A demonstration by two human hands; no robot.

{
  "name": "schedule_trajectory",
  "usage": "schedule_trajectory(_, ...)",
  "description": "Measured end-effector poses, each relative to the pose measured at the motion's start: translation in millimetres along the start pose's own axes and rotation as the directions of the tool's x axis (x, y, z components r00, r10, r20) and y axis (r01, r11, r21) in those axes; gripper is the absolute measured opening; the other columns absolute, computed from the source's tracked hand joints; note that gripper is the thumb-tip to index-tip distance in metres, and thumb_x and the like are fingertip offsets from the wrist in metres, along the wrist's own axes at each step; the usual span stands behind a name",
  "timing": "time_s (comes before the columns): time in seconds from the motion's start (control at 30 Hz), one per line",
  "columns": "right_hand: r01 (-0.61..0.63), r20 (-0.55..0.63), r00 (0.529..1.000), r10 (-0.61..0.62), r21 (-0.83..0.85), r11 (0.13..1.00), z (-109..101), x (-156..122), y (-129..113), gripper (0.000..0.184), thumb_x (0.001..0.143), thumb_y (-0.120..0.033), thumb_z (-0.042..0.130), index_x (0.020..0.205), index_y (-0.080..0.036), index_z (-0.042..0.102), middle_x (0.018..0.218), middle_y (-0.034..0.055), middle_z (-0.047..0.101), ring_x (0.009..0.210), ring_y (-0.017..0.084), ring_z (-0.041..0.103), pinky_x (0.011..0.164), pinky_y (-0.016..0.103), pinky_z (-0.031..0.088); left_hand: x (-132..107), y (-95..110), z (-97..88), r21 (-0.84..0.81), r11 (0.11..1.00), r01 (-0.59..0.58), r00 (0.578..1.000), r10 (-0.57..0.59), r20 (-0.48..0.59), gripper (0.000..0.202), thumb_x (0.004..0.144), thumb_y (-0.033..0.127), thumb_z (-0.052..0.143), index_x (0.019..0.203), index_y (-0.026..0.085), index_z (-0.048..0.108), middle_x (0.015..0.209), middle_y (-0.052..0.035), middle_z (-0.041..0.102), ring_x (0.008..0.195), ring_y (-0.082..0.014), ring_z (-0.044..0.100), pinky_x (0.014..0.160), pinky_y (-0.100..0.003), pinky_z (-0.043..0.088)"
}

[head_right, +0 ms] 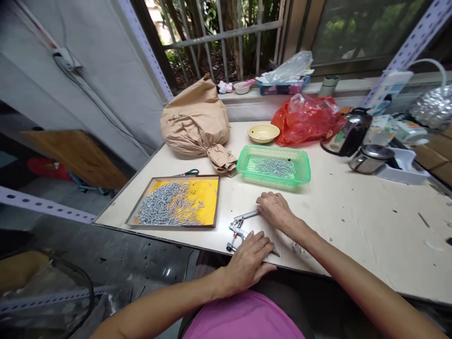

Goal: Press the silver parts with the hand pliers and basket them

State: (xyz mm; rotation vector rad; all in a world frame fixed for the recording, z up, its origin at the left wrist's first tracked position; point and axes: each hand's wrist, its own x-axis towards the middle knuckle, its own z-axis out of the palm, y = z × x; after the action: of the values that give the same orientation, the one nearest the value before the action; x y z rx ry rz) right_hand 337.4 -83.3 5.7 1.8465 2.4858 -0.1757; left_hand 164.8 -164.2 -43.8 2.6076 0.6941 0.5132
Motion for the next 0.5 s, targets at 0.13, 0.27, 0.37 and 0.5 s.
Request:
schedule_trajectory(0.13, 0.182, 0.01, 0.983, -0.184, 0.1, 0.978, -5, 23, -57, 0.025, 0.093, -0.025, 0.044, 0.097, -0.02, 0.068, 0.098, 0.0075, 0.065, 0.094, 0.02, 0.059, 0.079, 0.029, 0.04, -2, -2, 7.9, 0.01, 1.0, -0.016, 0.999, 0.017, -0.032, 0.05, 0.089, 0.047, 0.049, 0.126, 0.014, 0.049, 0.126, -0.0149, 0.056, 0.124, -0.0288, 0.046, 0.108, -0.045, 0.034)
schedule_trajectory(0.27, 0.236, 0.101, 0.964, -0.244, 0.086, 0.968, 0, 38, -99, 0.024, 0.092, -0.02, 0.044, 0.092, -0.019, 0.068, 0.095, 0.0084, 0.065, 0.091, 0.02, 0.06, 0.073, 0.028, 0.042, -8, -7, 16.4, -0.023, 1.0, -0.015, 1.0, 0.015, -0.007, 0.049, 0.088, 0.045, 0.052, 0.127, 0.016, 0.05, 0.126, -0.0153, 0.056, 0.122, -0.0296, 0.049, 0.102, -0.045, 0.04)
schedule_trajectory(0.37, 0.252, 0.004, 0.967, -0.255, 0.147, 0.957, -13, 31, -100, 0.025, 0.093, -0.02, 0.043, 0.094, -0.019, 0.068, 0.092, 0.0079, 0.065, 0.088, 0.019, 0.061, 0.074, 0.028, 0.044, -9, -6, 10.3, -0.08, 0.997, -0.023, 1.0, 0.024, 0.017, 0.044, 0.088, 0.042, 0.054, 0.122, 0.015, 0.055, 0.125, -0.0147, 0.058, 0.122, -0.0289, 0.049, 0.102, -0.044, 0.041)
schedule_trajectory(0.5, 0.263, -0.47, 0.881, -0.058, 0.385, 0.885, -57, -9, -70, 0.028, 0.096, -0.028, 0.041, 0.108, -0.021, 0.065, 0.094, 0.0065, 0.066, 0.087, 0.018, 0.062, 0.077, 0.031, 0.048, -6, 16, -38.4, -0.276, 0.961, -0.005, 0.985, -0.043, -0.169, 0.03, 0.094, 0.031, 0.046, 0.12, 0.02, 0.057, 0.117, -0.0091, 0.063, 0.117, -0.0206, 0.056, 0.101, -0.037, 0.046)
